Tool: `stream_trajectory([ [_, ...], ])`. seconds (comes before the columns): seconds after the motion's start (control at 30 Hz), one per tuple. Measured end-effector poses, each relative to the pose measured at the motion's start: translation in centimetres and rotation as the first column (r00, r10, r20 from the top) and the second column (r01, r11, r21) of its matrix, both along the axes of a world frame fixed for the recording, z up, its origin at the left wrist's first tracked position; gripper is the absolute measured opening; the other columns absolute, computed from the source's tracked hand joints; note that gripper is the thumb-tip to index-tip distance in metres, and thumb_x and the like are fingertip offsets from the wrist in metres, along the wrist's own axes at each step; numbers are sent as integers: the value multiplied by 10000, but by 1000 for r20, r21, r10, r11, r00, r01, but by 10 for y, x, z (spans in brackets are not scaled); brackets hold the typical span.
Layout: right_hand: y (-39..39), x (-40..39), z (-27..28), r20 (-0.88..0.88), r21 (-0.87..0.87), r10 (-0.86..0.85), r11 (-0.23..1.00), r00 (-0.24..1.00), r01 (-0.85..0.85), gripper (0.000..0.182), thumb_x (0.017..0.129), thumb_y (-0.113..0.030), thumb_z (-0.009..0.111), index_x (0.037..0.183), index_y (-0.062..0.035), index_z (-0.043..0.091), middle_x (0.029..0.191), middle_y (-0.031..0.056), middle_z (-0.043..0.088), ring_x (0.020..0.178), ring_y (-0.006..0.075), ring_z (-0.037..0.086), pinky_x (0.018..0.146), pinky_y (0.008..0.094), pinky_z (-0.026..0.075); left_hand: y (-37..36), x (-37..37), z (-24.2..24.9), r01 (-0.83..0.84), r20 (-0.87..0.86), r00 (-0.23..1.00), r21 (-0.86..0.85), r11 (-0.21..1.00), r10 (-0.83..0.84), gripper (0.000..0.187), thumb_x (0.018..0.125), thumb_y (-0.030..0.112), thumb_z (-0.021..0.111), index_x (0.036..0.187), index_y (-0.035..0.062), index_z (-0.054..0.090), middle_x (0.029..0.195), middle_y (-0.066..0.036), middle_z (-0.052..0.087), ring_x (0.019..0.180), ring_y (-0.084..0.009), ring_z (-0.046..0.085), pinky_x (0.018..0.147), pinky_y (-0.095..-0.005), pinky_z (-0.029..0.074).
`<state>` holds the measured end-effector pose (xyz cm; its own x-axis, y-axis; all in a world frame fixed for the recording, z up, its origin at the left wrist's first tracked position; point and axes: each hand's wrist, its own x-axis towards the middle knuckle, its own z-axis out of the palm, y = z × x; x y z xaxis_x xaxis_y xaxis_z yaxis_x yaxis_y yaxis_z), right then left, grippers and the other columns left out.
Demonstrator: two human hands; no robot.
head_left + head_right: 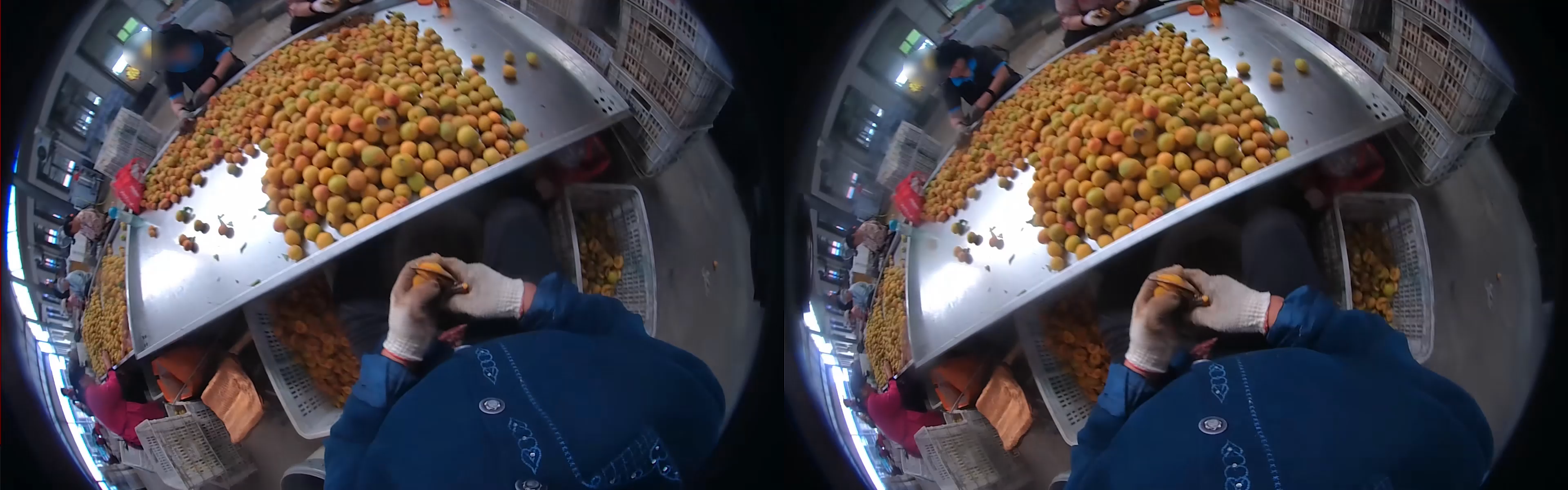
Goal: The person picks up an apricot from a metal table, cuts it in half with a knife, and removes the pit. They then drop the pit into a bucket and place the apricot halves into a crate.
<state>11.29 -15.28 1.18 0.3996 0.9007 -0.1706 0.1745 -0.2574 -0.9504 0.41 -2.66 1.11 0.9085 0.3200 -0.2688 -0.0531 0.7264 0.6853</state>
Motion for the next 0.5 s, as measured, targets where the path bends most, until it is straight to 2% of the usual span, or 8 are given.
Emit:
stream_trajectory([
  [0.17, -11, 3, 7, -293, 122, -157, 972, 943, 200, 498, 845, -99, 681, 1296, -14, 489, 1153, 124, 617, 1061, 175, 603, 959, 289, 465, 6, -3, -14, 46, 56, 998, -167, 985, -38, 405, 832, 1, 482, 1235, -33, 490, 1054, -148, 594, 995, -233, 599, 944, -336, 486],
  [0.23, -8, 7, 15, -369, 80, -187, 970, 910, 231, 440, 859, -95, 674, 1262, -21, 515, 1086, 103, 640, 992, 158, 625, 912, 285, 489, 3, -3, -11, 77, 58, 996, -102, 992, -71, 384, 863, 20, 501, 1242, -35, 476, 1111, -152, 575, 1020, -224, 588, 956, -326, 473],
  [0.27, -6, 7, 20, -366, 76, -197, 968, 910, 240, 440, 859, -95, 674, 1262, -21, 515, 1086, 103, 640, 992, 158, 625, 912, 285, 489, 1, -3, -10, 87, -10, 996, 111, 990, -86, 377, 885, 29, 503, 1256, -27, 462, 1148, -148, 559, 1043, -216, 579, 966, -318, 463],
  [0.3, -3, 7, 25, -172, 77, -171, 979, 970, 186, 380, 872, -99, 663, 1224, -23, 542, 1039, 91, 648, 957, 155, 631, 881, 282, 501, -1, -3, -9, 104, -78, 993, 319, 942, -83, 372, 907, 39, 505, 1270, -19, 448, 1185, -145, 542, 1066, -209, 570, 976, -310, 452],
  [0.33, -2, 6, 27, 25, 64, -132, 989, 991, 130, 322, 885, -104, 651, 1186, -25, 568, 992, 80, 656, 921, 152, 637, 850, 280, 513, -3, -3, -7, 108, -78, 993, 316, 943, -88, 372, 907, 39, 505, 1270, -19, 448, 1185, -145, 542, 1066, -209, 570, 976, -310, 452],
  [0.43, 4, 4, 10, 14, 180, -236, 957, 972, 229, 227, 900, -119, 632, 1104, -23, 612, 927, 63, 657, 887, 141, 639, 796, 260, 522, -8, -9, 0, 83, -43, 996, 275, 958, -74, 369, 943, 58, 492, 1301, 7, 420, 1241, -133, 510, 1117, -196, 546, 999, -291, 428],
  [0.47, 4, 2, 12, -246, 146, -250, 946, 937, 291, 201, 900, -129, 628, 1065, -14, 628, 873, 60, 652, 748, 113, 633, 669, 221, 516, -8, -9, 3, 75, -41, 997, 293, 953, -66, 390, 952, 123, 525, 1310, 17, 412, 1219, -121, 525, 1087, -185, 563, 964, -292, 458],
  [0.5, 3, 4, 14, -247, 144, -247, 947, 937, 288, 201, 900, -129, 628, 1065, -14, 628, 873, 60, 652, 748, 113, 633, 669, 221, 516, -8, -9, 8, 67, -37, 998, 312, 948, -58, 421, 961, 188, 558, 1318, 28, 404, 1196, -108, 540, 1057, -175, 580, 929, -293, 488],
])
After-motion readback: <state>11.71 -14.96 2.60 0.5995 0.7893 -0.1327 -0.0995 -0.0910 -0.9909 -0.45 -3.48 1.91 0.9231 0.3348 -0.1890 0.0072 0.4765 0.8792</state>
